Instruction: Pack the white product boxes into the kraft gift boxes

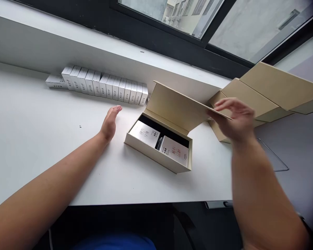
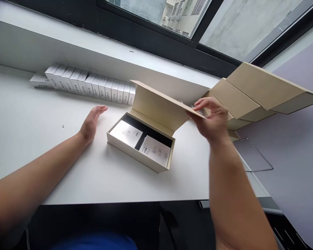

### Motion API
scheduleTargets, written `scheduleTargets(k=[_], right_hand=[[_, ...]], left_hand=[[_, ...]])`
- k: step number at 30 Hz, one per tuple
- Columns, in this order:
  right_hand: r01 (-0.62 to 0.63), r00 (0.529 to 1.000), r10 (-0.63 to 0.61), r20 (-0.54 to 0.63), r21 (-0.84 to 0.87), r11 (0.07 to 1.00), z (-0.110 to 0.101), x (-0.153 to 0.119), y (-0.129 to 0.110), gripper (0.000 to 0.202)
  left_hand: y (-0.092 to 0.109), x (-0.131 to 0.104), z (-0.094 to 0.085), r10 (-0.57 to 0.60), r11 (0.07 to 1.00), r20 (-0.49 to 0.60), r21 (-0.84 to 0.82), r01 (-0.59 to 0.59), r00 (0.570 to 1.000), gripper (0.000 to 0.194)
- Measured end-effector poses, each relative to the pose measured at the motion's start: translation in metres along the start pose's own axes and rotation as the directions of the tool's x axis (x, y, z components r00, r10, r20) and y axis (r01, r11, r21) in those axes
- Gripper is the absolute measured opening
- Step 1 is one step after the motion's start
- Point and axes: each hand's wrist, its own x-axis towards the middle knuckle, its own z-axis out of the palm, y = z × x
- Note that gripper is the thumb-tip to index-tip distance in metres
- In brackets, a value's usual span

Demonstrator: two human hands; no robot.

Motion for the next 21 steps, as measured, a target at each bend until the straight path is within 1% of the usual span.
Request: scheduleTargets(k=[1, 2, 3, 4, 5, 6, 7, 8, 9, 10, 11, 13, 14, 15, 18, 20, 21], right_hand=[[0.008, 0.998, -0.013, 0.068, 0.067, 0.998, -0.015, -0.007, -0.017, 0.027], [-0.014, 0.983, -0.01, 0.184, 0.128, 0.992, -0.028, -0.017, -0.031, 0.026], [-0.056, 0.947, -0.009, 0.323, 0.191, 0.98, -0.039, -0.029, -0.04, 0.027], [-0.116, 0.893, -0.005, 0.451, 0.241, 0.964, -0.047, -0.041, -0.045, 0.035], [-0.183, 0.845, 0.004, 0.535, 0.283, 0.942, -0.052, -0.055, -0.046, 0.052], [-0.243, 0.82, 0.016, 0.572, 0.323, 0.915, -0.053, -0.069, -0.042, 0.073], [-0.294, 0.818, 0.041, 0.574, 0.355, 0.887, -0.05, -0.083, -0.035, 0.093], [-0.332, 0.831, 0.077, 0.552, 0.38, 0.863, -0.044, -0.096, -0.027, 0.108], [-0.367, 0.832, 0.113, 0.542, 0.388, 0.846, -0.036, -0.109, -0.019, 0.118], [-0.414, 0.809, 0.148, 0.569, 0.372, 0.831, -0.026, -0.12, -0.012, 0.126], [-0.464, 0.776, 0.177, 0.606, 0.357, 0.811, -0.016, -0.13, -0.007, 0.134], [-0.557, 0.711, 0.237, 0.662, 0.324, 0.765, 0.004, -0.144, -0.006, 0.144], [-0.586, 0.699, 0.267, 0.664, 0.316, 0.746, 0.011, -0.149, -0.009, 0.148], [-0.602, 0.697, 0.3, 0.651, 0.304, 0.739, 0.017, -0.153, -0.013, 0.153], [-0.601, 0.702, 0.397, 0.592, 0.193, 0.775, 0.026, -0.159, -0.023, 0.163], [-0.598, 0.693, 0.433, 0.577, 0.125, 0.791, 0.031, -0.159, -0.024, 0.159], [-0.597, 0.69, 0.435, 0.578, 0.116, 0.794, 0.035, -0.157, -0.023, 0.156]], left_hand=[[0.002, 0.0, 0.0, 0.005, 0.999, -0.019, -0.041, -0.006, 1.0, 0.048], [0.004, -0.001, 0.001, 0.006, 0.997, -0.028, -0.075, -0.008, 1.0, 0.048], [0.006, -0.001, 0.001, 0.003, 0.994, -0.028, -0.105, -0.006, 1.0, 0.048], [0.008, -0.001, 0.002, -0.004, 0.991, -0.016, -0.136, 0.002, 1.0, 0.05], [0.01, -0.001, 0.001, -0.014, 0.986, 0.013, -0.164, 0.016, 1.0, 0.053], [0.012, -0.001, 0.001, -0.026, 0.981, 0.06, -0.189, 0.036, 0.998, 0.057], [0.014, -0.001, -0.001, -0.038, 0.976, 0.119, -0.209, 0.062, 0.992, 0.062], [0.016, -0.002, -0.002, -0.051, 0.971, 0.185, -0.219, 0.092, 0.981, 0.067], [0.018, -0.002, -0.003, -0.062, 0.969, 0.252, -0.217, 0.119, 0.966, 0.071], [0.02, -0.002, -0.005, -0.071, 0.969, 0.31, -0.206, 0.14, 0.948, 0.073], [0.022, -0.003, -0.006, -0.08, 0.969, 0.361, -0.19, 0.158, 0.929, 0.074], [0.026, -0.006, -0.007, -0.111, 0.969, 0.431, -0.152, 0.193, 0.896, 0.073], [0.028, -0.008, -0.006, -0.126, 0.97, 0.453, -0.131, 0.206, 0.883, 0.072], [0.029, -0.01, -0.006, -0.139, 0.971, 0.463, -0.112, 0.214, 0.875, 0.072], [0.035, -0.011, -0.006, -0.161, 0.975, 0.463, -0.063, 0.214, 0.871, 0.067], [0.039, -0.006, -0.012, -0.155, 0.978, 0.465, -0.054, 0.202, 0.872, 0.063], [0.042, -0.002, -0.017, -0.143, 0.98, 0.455, -0.06, 0.19, 0.879, 0.061]])
